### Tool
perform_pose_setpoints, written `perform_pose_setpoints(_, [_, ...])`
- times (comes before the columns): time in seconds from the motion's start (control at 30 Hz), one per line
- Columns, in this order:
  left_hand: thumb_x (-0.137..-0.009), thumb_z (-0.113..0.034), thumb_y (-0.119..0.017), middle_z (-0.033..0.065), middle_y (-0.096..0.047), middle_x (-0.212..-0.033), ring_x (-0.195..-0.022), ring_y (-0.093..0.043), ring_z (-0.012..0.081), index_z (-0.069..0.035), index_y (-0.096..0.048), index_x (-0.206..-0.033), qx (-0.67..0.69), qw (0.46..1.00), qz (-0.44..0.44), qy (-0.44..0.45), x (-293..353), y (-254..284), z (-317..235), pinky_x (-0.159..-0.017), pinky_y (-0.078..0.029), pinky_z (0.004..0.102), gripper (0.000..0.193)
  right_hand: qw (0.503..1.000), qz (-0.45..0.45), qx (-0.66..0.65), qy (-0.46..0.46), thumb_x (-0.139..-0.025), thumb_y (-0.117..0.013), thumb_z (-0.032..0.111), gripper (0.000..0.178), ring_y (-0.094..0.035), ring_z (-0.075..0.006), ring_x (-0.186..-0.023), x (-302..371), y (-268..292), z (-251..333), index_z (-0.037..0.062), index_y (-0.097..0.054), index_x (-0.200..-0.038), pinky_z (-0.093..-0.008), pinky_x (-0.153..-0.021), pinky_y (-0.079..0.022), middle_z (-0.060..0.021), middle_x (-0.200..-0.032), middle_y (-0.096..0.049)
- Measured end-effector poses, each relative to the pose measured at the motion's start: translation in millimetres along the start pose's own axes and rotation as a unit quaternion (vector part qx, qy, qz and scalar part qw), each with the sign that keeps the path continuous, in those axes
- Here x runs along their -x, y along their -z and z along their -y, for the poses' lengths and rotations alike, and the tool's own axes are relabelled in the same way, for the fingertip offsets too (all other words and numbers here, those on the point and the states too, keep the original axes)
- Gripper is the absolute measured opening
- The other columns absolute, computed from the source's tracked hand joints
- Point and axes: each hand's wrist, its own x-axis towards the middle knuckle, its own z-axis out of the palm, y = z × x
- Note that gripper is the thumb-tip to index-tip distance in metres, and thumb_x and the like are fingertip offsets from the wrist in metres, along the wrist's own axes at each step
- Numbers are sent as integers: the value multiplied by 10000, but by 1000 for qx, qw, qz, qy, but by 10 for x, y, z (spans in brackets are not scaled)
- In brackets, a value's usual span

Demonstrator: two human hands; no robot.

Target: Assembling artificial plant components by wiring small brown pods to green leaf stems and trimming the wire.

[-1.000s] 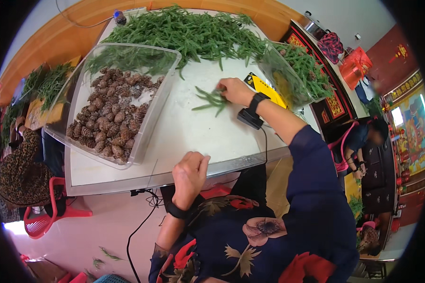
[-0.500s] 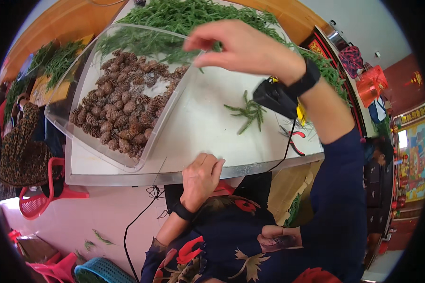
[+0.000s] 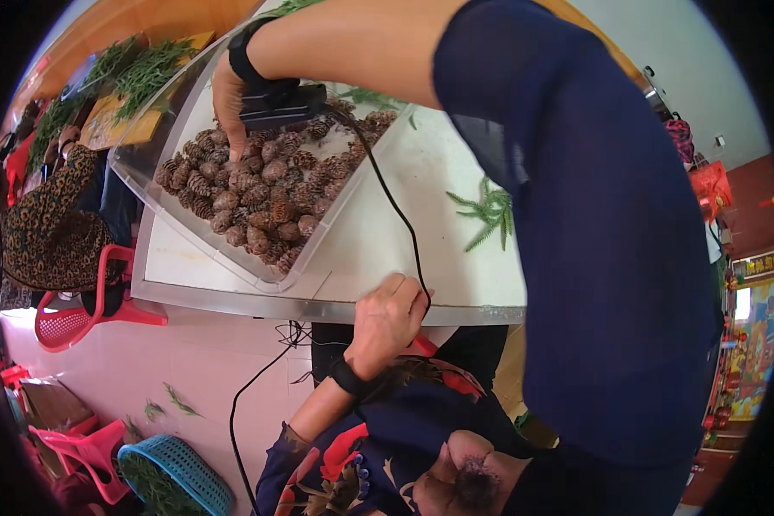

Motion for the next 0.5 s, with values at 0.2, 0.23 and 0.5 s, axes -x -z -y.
perform_pose_setpoints(0.2, [-831,-96,-648,124,-534,-719,-614,-572,343,-42,-556,-762,27,1000,-9,11,-1,36,10,-538,-473,429,127,998,13,-27,63,-570,-799,676,1247,-340,-370,-1371,-175,-178,210,70,-230,-1498,-442,-1100,-320,-240,-1491,-309])
perform_pose_setpoints(0.23, [-831,-91,-644,126,-534,-722,-615,-570,345,-40,-554,-768,28,1000,-8,11,-4,55,17,-538,-473,431,121,997,18,-26,68,-570,-799,676,1247,-340,-370,-1371,-173,-232,269,70,-230,-1498,-442,-1100,-320,-240,-1491,-309])
perform_pose_setpoints(0.5, [-825,-69,-633,130,-531,-724,-624,-568,346,-37,-547,-778,42,999,1,2,-96,80,-8,-538,-471,436,103,990,-18,123,67,-583,-841,564,1165,-411,-408,-1304,114,-392,503,193,-236,-1507,-473,-997,-434,-292,-1470,-272])
